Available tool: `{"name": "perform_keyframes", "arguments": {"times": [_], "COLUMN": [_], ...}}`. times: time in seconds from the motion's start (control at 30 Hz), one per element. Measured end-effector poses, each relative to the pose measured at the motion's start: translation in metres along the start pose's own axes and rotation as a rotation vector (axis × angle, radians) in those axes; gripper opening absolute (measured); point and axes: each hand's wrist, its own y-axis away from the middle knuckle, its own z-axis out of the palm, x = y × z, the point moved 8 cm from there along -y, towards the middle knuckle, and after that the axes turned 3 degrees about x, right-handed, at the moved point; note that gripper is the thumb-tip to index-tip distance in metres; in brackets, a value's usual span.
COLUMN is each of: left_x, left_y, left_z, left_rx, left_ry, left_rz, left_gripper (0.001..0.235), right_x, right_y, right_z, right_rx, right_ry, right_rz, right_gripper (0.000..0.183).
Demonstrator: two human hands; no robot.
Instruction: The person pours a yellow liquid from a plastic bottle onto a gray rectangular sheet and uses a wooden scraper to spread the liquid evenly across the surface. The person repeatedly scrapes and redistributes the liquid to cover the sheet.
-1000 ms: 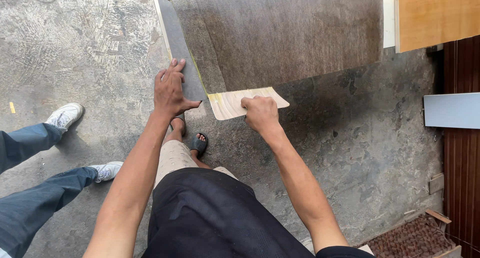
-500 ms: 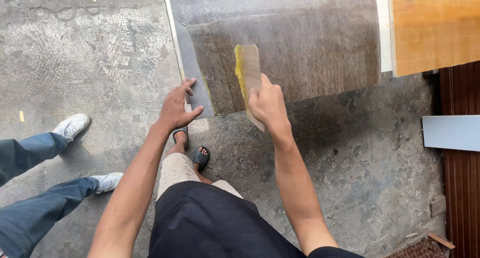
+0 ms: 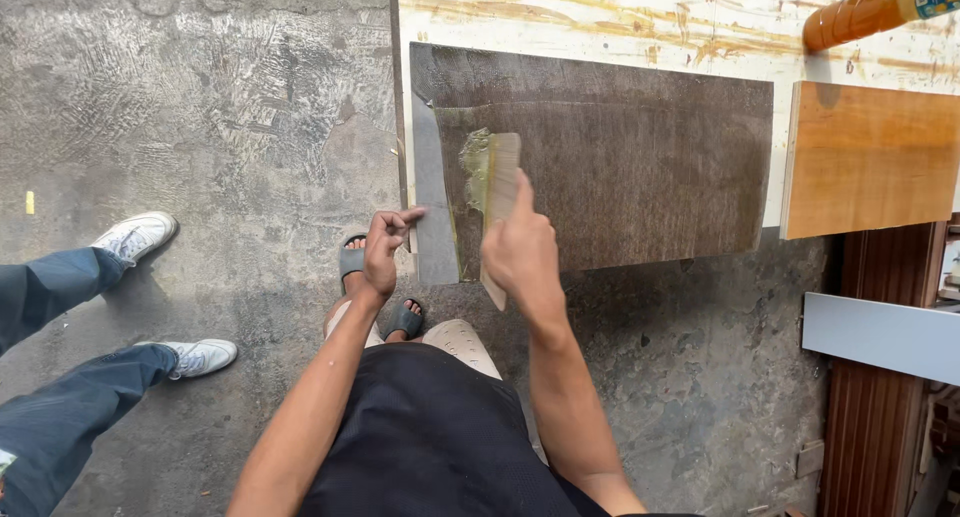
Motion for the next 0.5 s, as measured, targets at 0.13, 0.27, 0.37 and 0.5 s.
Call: {"name": "perform_keyframes", "arguments": {"times": [0.13,0.27,0.37,0.5], "left_x": [0.047,0.114,0.126,0.107], "left_y": [0.008,0.042,0.061,0.063], "left_z": [0.008,0.116,0.209,0.282], "left_rx": [0.191,0.036,-0.133,0.030], "left_ry": [-0.519,-0.829,-0.958,-1.143], "left_rz": [0.213,0.586,0.807,1.082], "left_gripper": [0.027,0.070,0.080,0.016], "right_x": [0.062,0.120,0.138,0.164], "right_y": [-0.005,-0.026,-0.045,-0.084], "right_z": [-0.083,-0.094,-0.093,-0.104], "right_rx": [0.198,0.258,0.213,0.102], "right_ry": [-0.359,-0.355,-0.329,-0.348], "right_rz": [0.104,0.138,0.128,0.034], "right_gripper": [0.092,0.111,0.117,0.110]}}
